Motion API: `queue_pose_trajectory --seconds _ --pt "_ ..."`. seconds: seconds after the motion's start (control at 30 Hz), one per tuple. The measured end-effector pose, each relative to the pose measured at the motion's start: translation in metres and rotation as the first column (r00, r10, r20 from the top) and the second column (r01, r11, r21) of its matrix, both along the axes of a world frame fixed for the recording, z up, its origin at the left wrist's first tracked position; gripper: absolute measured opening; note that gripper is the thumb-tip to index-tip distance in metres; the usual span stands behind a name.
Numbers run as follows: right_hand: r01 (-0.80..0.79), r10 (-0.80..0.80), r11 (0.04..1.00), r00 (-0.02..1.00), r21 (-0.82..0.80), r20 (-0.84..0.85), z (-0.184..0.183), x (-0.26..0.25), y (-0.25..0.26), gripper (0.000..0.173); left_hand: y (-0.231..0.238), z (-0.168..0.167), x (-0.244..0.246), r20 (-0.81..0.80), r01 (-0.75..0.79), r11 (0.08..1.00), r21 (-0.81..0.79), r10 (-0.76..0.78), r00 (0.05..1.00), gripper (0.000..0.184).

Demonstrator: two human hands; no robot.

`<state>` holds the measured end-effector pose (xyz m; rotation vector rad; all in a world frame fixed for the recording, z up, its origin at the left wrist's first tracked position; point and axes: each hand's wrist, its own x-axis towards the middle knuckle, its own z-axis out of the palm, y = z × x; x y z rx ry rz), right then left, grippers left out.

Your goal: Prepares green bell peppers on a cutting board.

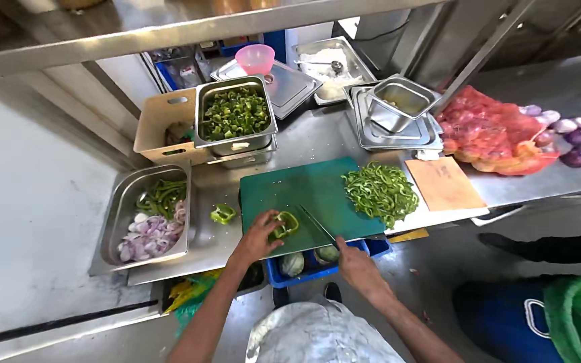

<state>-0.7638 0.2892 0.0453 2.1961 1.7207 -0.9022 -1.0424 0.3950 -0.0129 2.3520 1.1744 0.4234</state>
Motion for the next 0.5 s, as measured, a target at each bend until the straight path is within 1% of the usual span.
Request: queue_pose_trajectory --seconds 0.13,0.2,0.27,0.37,0.5 --pt "-0.073 0.072 0.997 0.996 0.030 0.055 0.028 -0.014 -0.003 0.050 0.004 -0.001 -0.001 -0.098 0.054 0.998 0.026 -0.052 0.994 0.027" --pt "-0.120 0.117 0.992 0.990 0.026 0.081 0.041 -0.025 -0.004 0.051 0.008 0.003 0.003 -0.106 0.086 0.996 0.028 -0.083 0.991 0.020" --pt "-0.147 0.145 0.989 0.984 0.017 0.104 0.048 -0.035 -0.002 0.051 0.013 0.008 0.009 -0.128 0.129 0.992 -0.003 -0.129 0.983 0.018" --pt "-0.165 0.159 0.985 0.981 0.041 0.115 0.046 -0.039 0.002 0.048 0.019 0.015 0.021 -0.198 0.163 0.986 -0.043 -0.169 0.965 0.021" --pt "-0.166 0.162 0.986 0.973 0.013 0.162 0.052 -0.042 0.008 0.044 0.021 0.020 0.030 -0.262 0.186 0.982 -0.031 -0.188 0.947 0.018"
